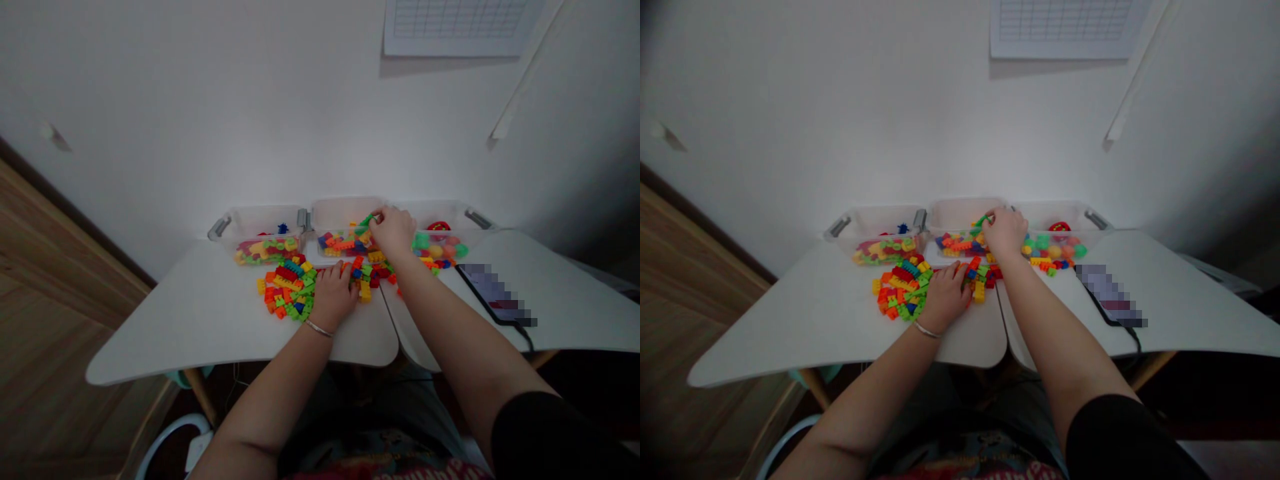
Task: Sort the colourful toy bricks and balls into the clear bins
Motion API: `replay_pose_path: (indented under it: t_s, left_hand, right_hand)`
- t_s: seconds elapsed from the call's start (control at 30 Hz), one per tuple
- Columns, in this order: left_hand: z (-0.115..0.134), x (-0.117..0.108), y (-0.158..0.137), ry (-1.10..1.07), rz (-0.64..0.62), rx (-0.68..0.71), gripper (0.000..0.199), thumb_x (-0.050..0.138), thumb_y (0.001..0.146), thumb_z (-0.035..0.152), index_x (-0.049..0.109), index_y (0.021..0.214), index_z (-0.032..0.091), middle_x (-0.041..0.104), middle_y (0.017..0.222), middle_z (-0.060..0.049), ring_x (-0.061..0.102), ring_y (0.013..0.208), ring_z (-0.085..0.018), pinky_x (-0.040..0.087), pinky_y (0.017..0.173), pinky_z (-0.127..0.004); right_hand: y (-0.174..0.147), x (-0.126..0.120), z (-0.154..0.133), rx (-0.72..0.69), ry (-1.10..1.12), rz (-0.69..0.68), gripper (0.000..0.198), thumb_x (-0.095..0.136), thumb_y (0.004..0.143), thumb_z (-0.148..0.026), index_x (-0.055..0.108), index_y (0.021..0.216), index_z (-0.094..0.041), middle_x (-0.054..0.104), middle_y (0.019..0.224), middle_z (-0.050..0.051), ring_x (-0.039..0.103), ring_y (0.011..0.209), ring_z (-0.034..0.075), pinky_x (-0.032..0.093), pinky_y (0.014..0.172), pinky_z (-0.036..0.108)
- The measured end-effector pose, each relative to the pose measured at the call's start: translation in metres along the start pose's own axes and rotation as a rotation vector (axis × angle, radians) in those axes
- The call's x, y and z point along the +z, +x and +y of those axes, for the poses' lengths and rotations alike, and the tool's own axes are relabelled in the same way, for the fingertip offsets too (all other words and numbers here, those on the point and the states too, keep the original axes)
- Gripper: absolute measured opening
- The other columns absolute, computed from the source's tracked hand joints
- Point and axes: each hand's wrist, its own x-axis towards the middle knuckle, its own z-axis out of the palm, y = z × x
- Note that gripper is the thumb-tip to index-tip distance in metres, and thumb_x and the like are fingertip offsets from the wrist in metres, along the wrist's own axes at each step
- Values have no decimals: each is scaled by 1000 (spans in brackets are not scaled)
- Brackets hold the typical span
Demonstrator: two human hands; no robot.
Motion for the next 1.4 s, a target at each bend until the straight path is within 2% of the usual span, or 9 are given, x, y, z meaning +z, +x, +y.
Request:
replay_pose_path:
  t_s: [0.27, 0.47, 0.63, 0.83, 0.97, 1.07, 1.23, 1.33, 1.4]
  left_hand:
    - [1, -1, 1, 3, -13, -5, 49, 50, 89, 33, 50, 135, 18, 52, 142, -11, 53, 119, -28, 42, 102, -44]
    - [0, 0, 0, -11, -3, 2, 49, 48, 90, 33, 49, 136, 18, 52, 142, -12, 52, 120, -27, 41, 102, -43]
    - [0, -2, 1, -1, -27, 1, 48, 49, 89, 31, 49, 135, 19, 51, 143, -12, 52, 120, -27, 41, 102, -44]
    - [0, 1, 1, 10, -19, 0, 48, 49, 89, 32, 50, 135, 18, 51, 142, -12, 53, 118, -26, 41, 101, -42]
    - [-1, 3, 1, 15, -14, -2, 48, 49, 89, 32, 50, 135, 18, 52, 142, -11, 53, 118, -26, 41, 102, -43]
    - [0, 3, 1, 17, -11, 3, 47, 48, 89, 30, 51, 135, 18, 52, 142, -11, 54, 117, -27, 42, 101, -43]
    - [0, 0, 1, 14, -14, 7, 48, 48, 89, 29, 51, 135, 18, 52, 142, -11, 53, 118, -27, 42, 101, -42]
    - [1, -1, 1, 12, -21, 3, 48, 48, 89, 30, 51, 135, 18, 52, 142, -11, 54, 117, -27, 42, 101, -43]
    - [1, -1, 1, 14, -22, 0, 48, 48, 89, 30, 51, 135, 18, 52, 142, -11, 54, 117, -27, 42, 101, -43]
  right_hand:
    - [-12, 1, 2, -11, 91, -28, 31, 56, 82, -35, 69, 107, -22, 72, 97, 7, 57, 101, 30, 34, 97, 49]
    - [-27, 1, 20, -142, 258, 106, 34, 51, 83, -31, 62, 113, -20, 66, 113, 10, 53, 110, 27, 36, 102, 45]
    - [-59, 0, 61, -67, 240, 265, 36, 47, 83, -33, 55, 116, -19, 60, 116, 13, 50, 114, 28, 35, 103, 49]
    - [-82, 10, 136, 123, -120, 126, 43, 50, 80, -33, 60, 114, -10, 59, 119, 21, 47, 117, 34, 32, 105, 51]
    - [-82, 20, 168, 225, -260, 65, 51, 52, 79, -38, 61, 116, -4, 57, 122, 25, 44, 120, 38, 32, 104, 53]
    - [-80, 24, 171, 236, -297, -10, 51, 50, 81, -39, 60, 118, -4, 54, 125, 27, 46, 119, 39, 36, 100, 53]
    - [-85, 19, 151, 147, -278, -73, 44, 51, 82, -39, 64, 110, -7, 54, 119, 25, 51, 110, 37, 43, 92, 49]
    - [-90, 15, 143, 99, -220, -57, 37, 51, 82, -39, 67, 101, -11, 58, 109, 21, 53, 105, 35, 44, 90, 48]
    - [-90, 13, 146, 82, -212, 14, 37, 51, 83, -39, 66, 102, -12, 59, 109, 21, 52, 108, 36, 42, 94, 51]
